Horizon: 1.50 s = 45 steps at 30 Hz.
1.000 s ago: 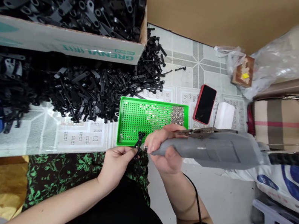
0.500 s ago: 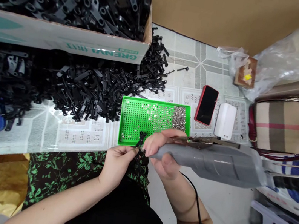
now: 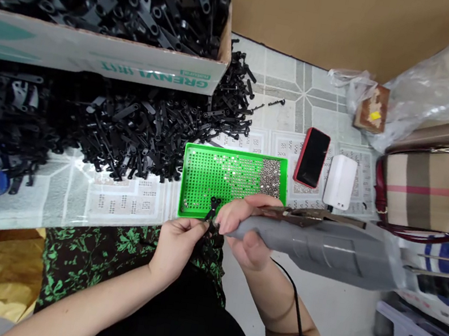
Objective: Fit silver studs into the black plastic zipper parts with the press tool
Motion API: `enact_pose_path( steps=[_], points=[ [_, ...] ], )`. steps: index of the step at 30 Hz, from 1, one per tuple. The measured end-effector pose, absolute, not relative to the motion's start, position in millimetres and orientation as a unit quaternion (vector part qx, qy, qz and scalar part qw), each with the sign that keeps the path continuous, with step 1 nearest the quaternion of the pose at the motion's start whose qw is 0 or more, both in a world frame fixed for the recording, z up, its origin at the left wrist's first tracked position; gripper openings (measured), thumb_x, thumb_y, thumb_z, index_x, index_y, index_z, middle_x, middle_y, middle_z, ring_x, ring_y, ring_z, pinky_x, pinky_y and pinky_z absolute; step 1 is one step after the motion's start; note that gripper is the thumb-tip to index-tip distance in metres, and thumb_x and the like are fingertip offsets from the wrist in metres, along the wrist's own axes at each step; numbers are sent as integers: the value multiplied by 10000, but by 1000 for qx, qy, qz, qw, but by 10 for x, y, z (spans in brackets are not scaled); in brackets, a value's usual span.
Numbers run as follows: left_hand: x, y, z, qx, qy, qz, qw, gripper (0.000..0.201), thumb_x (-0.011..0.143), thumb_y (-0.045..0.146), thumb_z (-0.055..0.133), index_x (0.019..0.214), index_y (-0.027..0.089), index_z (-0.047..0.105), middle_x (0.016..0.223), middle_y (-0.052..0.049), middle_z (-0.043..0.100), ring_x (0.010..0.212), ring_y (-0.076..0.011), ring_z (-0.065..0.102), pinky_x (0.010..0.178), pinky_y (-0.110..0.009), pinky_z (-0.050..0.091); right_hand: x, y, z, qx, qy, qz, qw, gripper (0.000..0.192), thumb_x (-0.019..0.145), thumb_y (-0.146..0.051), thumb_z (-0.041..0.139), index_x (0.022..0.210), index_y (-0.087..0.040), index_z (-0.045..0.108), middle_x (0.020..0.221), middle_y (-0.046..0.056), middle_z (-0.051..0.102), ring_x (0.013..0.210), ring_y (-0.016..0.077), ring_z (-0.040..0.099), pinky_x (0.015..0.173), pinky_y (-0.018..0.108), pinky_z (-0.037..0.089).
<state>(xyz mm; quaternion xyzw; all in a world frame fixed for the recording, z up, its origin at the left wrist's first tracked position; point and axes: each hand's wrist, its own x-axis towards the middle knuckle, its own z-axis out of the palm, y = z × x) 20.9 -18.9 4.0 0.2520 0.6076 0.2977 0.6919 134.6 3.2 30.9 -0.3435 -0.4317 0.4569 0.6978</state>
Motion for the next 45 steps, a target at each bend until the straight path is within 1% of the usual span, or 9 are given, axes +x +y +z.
enact_pose_path(
  steps=[7, 13, 21, 27, 30, 34, 38, 41, 45],
  points=[
    [210, -188, 42, 253, 610, 291, 692, 237, 625, 312, 665, 456, 171, 579, 471, 35, 489, 513, -102, 364, 529, -243, 330, 1374, -30, 241, -335, -432, 463, 698, 355, 792, -349, 636, 1120, -244, 550, 600, -57, 582, 509, 117, 542, 538, 276, 515],
    [222, -183, 42, 253, 613, 293, 688, 216, 613, 307, 651, 460, 169, 585, 465, 36, 493, 507, -99, 368, 522, -240, 331, 1381, -47, 241, -337, -432, 470, 692, 346, 803, -359, 627, 1120, -253, 537, 608, -58, 585, 527, 122, 556, 565, 289, 529],
    [216, -184, 39, 251, 612, 295, 689, 207, 611, 301, 665, 465, 167, 605, 474, 25, 530, 510, -105, 403, 539, -245, 355, 1368, -29, 266, -354, -441, 461, 684, 330, 806, -400, 619, 1103, -283, 536, 581, -71, 563, 494, 123, 541, 537, 286, 526],
    [179, -223, 20, 252, 587, 298, 709, 206, 645, 349, 694, 555, 165, 667, 538, 9, 571, 582, -132, 467, 588, -256, 388, 1377, -14, 250, -340, -439, 456, 695, 333, 809, -382, 625, 1111, -264, 548, 578, -68, 559, 485, 115, 531, 521, 272, 521],
    [163, -237, 5, 264, 575, 297, 715, 217, 670, 376, 695, 606, 168, 686, 591, -2, 606, 628, -146, 497, 620, -264, 403, 1375, -10, 249, -342, -443, 457, 691, 332, 815, -379, 620, 1122, -283, 540, 586, -72, 554, 487, 113, 526, 522, 270, 522],
    [164, -245, -7, 286, 584, 297, 700, 270, 706, 399, 668, 554, 178, 632, 539, 17, 544, 639, -150, 495, 636, -263, 397, 1366, 2, 262, -349, -444, 458, 686, 321, 820, -399, 621, 1121, -325, 538, 572, -78, 527, 461, 112, 502, 490, 262, 509],
    [178, -244, 1, 288, 594, 294, 692, 304, 714, 405, 651, 517, 183, 588, 510, 28, 494, 624, -143, 473, 626, -259, 383, 1361, 21, 279, -347, -443, 457, 688, 316, 816, -393, 622, 1114, -320, 547, 564, -78, 530, 459, 113, 507, 491, 262, 511],
    [178, -241, 7, 285, 595, 291, 693, 309, 715, 402, 650, 510, 182, 581, 509, 29, 490, 615, -139, 462, 615, -256, 378, 1359, 37, 283, -347, -431, 454, 699, 313, 806, -392, 630, 1098, -306, 559, 559, -79, 542, 453, 111, 511, 487, 257, 510],
    [167, -240, 8, 286, 591, 293, 695, 286, 719, 397, 653, 541, 176, 625, 530, 19, 532, 610, -138, 464, 601, -254, 383, 1355, 55, 272, -329, -413, 467, 709, 308, 799, -358, 641, 1086, -266, 577, 553, -74, 557, 455, 105, 523, 491, 249, 510]
  ],
)
